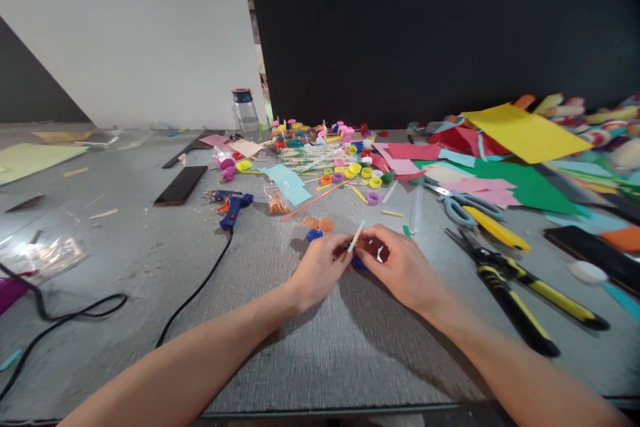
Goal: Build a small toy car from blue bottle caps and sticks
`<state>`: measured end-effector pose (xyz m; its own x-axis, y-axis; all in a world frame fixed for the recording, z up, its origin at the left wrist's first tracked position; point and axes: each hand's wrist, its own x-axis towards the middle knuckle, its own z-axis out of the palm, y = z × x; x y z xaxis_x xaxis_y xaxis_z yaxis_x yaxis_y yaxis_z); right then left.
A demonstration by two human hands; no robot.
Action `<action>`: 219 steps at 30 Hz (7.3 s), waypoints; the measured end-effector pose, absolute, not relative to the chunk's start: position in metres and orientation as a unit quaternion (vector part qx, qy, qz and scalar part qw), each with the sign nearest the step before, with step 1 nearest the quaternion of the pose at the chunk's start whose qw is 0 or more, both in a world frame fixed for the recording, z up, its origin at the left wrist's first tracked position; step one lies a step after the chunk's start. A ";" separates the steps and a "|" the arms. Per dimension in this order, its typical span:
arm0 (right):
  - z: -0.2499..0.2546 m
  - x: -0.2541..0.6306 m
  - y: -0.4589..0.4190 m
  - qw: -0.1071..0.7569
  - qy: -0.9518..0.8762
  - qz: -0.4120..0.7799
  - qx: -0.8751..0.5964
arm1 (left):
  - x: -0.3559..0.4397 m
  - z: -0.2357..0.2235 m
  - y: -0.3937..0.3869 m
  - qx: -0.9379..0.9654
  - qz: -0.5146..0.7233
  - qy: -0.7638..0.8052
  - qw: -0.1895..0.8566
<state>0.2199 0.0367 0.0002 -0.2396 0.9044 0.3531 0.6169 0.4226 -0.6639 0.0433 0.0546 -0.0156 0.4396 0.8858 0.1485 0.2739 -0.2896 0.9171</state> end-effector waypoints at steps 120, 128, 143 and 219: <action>-0.002 0.215 0.041 0.401 -0.636 0.394 -0.528 | 0.035 -0.018 0.057 0.725 0.365 0.390 0.435; 0.003 0.215 0.041 0.403 -0.642 0.369 -0.538 | 0.035 -0.020 0.059 0.721 0.361 0.377 0.455; 0.001 0.216 0.042 0.397 -0.655 0.368 -0.528 | 0.033 -0.013 0.061 0.715 0.345 0.383 0.473; 0.013 0.227 0.040 0.372 -0.770 0.215 -0.472 | 0.036 -0.009 0.062 0.698 0.355 0.372 0.497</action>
<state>0.2268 0.0399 0.0125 -0.2773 0.8868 0.3697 0.5671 0.4617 -0.6821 0.0360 0.0623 -0.0088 0.4702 0.8735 0.1262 0.1664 -0.2281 0.9593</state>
